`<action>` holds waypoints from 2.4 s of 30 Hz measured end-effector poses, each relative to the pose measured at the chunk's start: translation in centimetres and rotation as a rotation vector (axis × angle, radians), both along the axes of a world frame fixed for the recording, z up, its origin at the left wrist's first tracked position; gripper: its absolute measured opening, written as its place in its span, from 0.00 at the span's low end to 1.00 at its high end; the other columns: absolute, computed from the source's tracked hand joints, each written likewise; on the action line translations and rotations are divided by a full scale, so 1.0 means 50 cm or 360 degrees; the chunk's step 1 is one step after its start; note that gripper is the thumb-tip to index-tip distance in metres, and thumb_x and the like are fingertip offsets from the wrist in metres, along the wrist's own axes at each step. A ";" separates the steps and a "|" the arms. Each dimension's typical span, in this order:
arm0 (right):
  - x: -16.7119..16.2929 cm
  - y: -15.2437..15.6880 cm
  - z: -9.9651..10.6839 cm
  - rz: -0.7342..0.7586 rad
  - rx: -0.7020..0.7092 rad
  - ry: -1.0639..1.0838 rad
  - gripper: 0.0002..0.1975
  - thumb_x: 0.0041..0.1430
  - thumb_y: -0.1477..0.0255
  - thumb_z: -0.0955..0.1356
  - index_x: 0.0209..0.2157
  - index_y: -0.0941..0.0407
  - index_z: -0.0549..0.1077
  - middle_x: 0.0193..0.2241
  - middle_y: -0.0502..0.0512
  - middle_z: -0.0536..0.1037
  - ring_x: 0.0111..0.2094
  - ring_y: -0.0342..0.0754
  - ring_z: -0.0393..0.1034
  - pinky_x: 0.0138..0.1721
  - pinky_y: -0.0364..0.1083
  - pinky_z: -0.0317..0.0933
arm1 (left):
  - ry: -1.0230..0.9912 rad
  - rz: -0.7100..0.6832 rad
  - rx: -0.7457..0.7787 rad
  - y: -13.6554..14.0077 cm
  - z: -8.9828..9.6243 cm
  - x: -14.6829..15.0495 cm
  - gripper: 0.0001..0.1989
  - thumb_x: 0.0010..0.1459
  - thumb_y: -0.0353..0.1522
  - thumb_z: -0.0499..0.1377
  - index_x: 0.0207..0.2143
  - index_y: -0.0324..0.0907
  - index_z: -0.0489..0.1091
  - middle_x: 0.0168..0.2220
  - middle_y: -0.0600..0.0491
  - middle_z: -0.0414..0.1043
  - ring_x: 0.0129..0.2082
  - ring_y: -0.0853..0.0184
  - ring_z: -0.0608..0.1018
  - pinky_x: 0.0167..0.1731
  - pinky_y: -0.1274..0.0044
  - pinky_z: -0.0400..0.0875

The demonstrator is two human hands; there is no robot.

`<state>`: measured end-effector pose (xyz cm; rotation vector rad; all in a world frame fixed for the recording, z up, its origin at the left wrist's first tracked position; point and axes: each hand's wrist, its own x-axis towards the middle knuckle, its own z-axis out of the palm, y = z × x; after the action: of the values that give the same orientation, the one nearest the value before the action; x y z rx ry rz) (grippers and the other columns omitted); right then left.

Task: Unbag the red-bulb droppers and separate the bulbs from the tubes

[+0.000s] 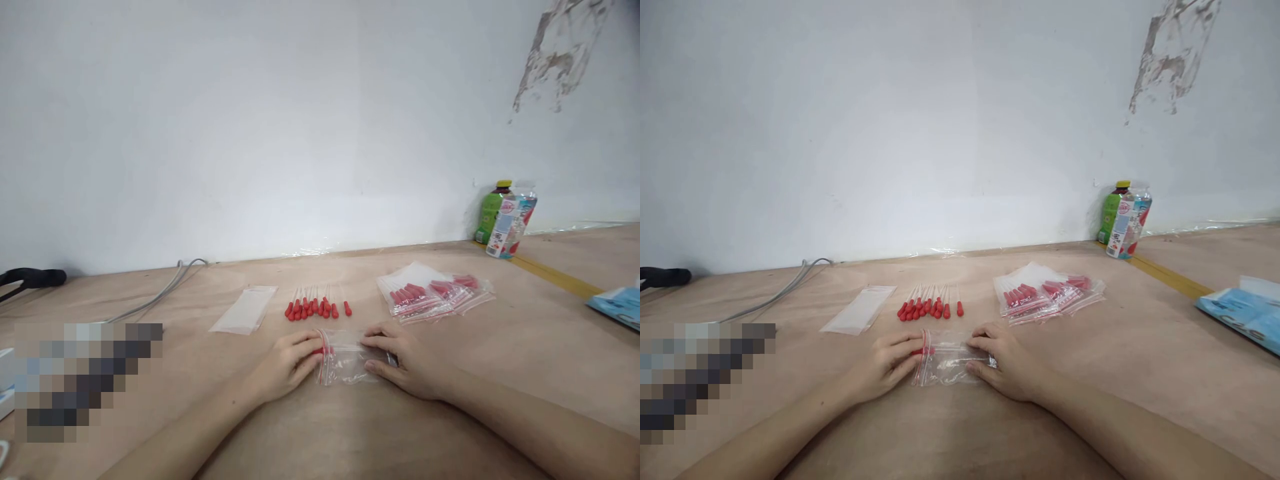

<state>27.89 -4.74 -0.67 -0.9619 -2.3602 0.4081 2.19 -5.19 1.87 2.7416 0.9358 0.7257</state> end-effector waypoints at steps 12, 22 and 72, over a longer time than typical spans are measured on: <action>-0.001 0.001 0.003 0.0000 -0.0036 -0.0001 0.17 0.55 0.66 0.64 0.45 0.57 0.70 0.43 0.59 0.68 0.44 0.49 0.62 0.47 0.48 0.57 | -0.0488 0.0636 0.0392 0.086 0.140 -0.127 0.12 0.54 0.37 0.55 0.38 0.41 0.70 0.34 0.51 0.74 0.33 0.68 0.75 0.34 0.77 0.71; 0.001 0.002 -0.001 -0.0005 -0.0014 0.0010 0.17 0.55 0.65 0.64 0.45 0.56 0.70 0.43 0.59 0.69 0.45 0.49 0.62 0.47 0.49 0.57 | 0.0565 0.0580 0.0676 0.160 0.027 0.019 0.07 0.59 0.30 0.50 0.32 0.40 0.67 0.29 0.52 0.68 0.28 0.68 0.72 0.29 0.79 0.65; 0.054 0.061 0.008 -0.0584 0.0585 -0.0256 0.14 0.57 0.67 0.59 0.38 0.56 0.73 0.40 0.59 0.72 0.43 0.53 0.64 0.45 0.54 0.54 | -0.0169 0.0566 -0.0709 0.024 0.003 0.052 0.24 0.38 0.36 0.66 0.39 0.42 0.63 0.39 0.52 0.63 0.30 0.69 0.69 0.29 0.77 0.66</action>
<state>30.60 -1.71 -0.27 -1.2440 -2.2179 -0.2451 4.78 -3.99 2.01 2.1587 1.3863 0.6128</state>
